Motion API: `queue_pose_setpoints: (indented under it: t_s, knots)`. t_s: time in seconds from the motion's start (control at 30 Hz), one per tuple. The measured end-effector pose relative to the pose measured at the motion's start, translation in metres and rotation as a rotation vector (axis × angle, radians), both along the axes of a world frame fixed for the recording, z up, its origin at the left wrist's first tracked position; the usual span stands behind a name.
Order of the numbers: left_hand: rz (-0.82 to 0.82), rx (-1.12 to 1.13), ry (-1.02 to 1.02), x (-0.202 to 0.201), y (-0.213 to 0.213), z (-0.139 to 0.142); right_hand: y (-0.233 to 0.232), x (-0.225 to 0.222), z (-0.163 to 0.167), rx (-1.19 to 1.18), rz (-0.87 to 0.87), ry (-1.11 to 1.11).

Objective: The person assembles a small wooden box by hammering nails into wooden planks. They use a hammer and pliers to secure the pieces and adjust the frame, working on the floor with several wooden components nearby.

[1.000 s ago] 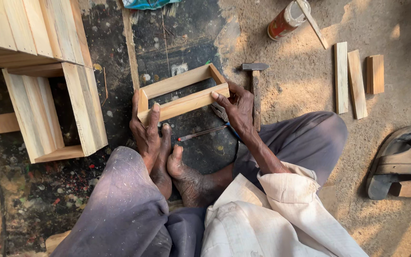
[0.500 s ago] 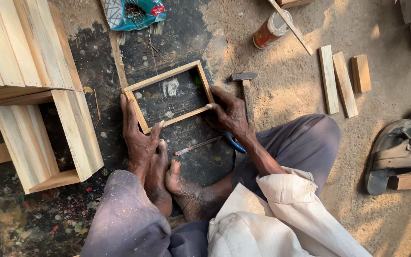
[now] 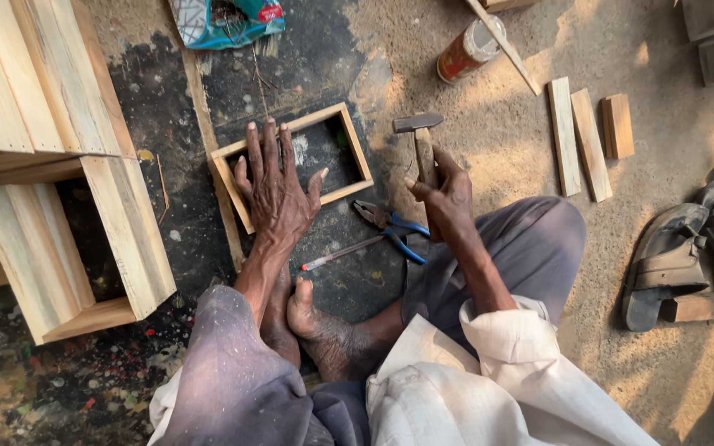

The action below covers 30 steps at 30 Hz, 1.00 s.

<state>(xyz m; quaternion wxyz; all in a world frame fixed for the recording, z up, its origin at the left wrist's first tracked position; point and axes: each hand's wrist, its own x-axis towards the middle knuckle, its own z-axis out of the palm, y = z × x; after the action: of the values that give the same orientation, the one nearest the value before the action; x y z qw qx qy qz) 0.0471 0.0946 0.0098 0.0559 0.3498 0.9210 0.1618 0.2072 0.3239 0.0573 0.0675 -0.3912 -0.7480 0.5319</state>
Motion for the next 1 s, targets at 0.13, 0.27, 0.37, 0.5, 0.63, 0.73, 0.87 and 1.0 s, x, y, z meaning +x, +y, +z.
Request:
queue_pose_setpoints:
  t_s: [0.13, 0.27, 0.37, 0.5, 0.63, 0.73, 0.87, 1.0]
  knots:
    - [-0.002, 0.016, 0.067, 0.000, 0.001, 0.002, -0.003, -0.008, 0.018, 0.569, 0.193, 0.326]
    - [-0.009, 0.020, 0.039, -0.001, 0.000, 0.004, -0.012, -0.036, 0.019, 0.887, 0.234, 0.603]
    - [-0.013, 0.026, 0.038, -0.001, 0.000, 0.004, -0.018, -0.056, 0.013, 0.793, 0.462, -0.045]
    - [-0.017, 0.024, 0.098, -0.002, -0.001, 0.002, -0.019, -0.050, 0.016, 0.918, 0.408, 0.190]
    - [-0.036, 0.003, 0.064, -0.002, -0.003, -0.001, -0.017, -0.047, 0.021, 0.916, 0.447, 0.143]
    - [-0.027, 0.013, 0.022, -0.003, -0.003, -0.003, -0.020, -0.051, 0.020, 0.914, 0.542, 0.051]
    - [-0.010, 0.084, 0.050, -0.003, -0.001, -0.006, -0.021, -0.055, 0.015, 0.921, 0.403, 0.104]
    - [-0.017, 0.038, 0.089, -0.003, -0.002, -0.006, -0.008, -0.054, 0.012, 0.875, 0.465, -0.104]
